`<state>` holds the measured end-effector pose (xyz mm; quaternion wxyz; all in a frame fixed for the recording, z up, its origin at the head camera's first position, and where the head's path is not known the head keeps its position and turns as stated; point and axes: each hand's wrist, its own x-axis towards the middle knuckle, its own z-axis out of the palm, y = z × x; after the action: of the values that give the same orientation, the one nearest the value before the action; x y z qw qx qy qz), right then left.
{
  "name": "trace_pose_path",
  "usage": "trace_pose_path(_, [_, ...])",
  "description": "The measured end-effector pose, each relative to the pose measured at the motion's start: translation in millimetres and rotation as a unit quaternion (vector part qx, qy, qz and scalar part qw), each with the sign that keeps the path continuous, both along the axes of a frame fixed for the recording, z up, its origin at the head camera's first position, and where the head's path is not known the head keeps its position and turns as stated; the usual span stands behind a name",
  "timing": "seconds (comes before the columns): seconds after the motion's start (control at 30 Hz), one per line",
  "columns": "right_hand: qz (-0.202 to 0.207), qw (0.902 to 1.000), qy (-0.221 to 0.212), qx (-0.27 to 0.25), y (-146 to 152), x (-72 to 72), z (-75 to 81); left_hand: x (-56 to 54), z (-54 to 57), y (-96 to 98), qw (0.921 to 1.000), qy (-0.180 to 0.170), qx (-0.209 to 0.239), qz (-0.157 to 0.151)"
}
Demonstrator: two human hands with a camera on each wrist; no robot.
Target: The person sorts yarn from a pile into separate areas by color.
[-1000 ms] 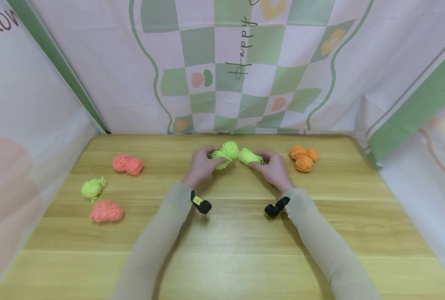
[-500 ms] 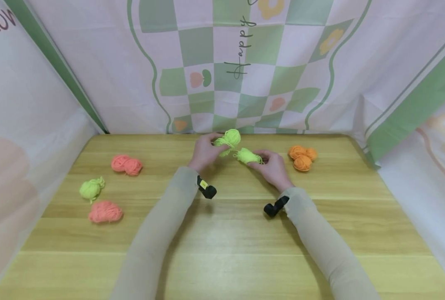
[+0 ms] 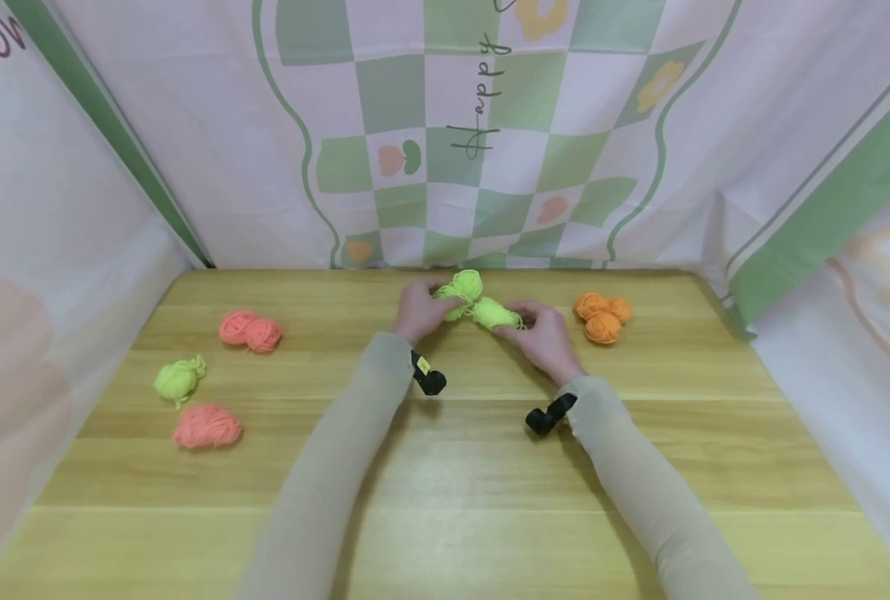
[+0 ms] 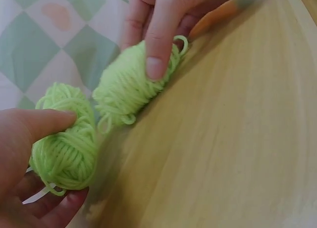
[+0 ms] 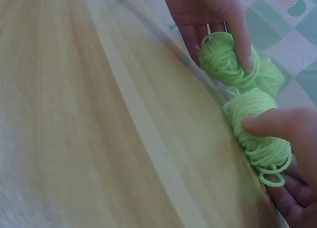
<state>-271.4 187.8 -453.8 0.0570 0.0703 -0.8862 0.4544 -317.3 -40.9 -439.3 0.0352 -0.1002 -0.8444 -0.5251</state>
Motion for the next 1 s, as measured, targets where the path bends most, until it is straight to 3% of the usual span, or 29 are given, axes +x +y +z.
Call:
trace_pose_path(0.4, [0.001,1.0,0.001,-0.002,0,-1.9,-1.4,5.4,-0.3,8.0,0.9993,-0.027,-0.026,0.006])
trace_pose_path(0.7, [0.001,1.0,0.003,-0.001,0,-2.1,-2.8,5.9,-3.7,2.2,0.9991,-0.042,-0.001,0.0])
trace_pose_path(0.83, [0.0,1.0,0.001,0.0,1,-2.0,-3.3,6.5,-0.4,-3.5,0.9983,-0.056,0.017,0.008])
trace_pose_path(1.0, [-0.001,1.0,-0.001,0.001,1,-1.5,-3.4,12.1,13.4,-9.6,0.9983,-0.048,0.027,0.018])
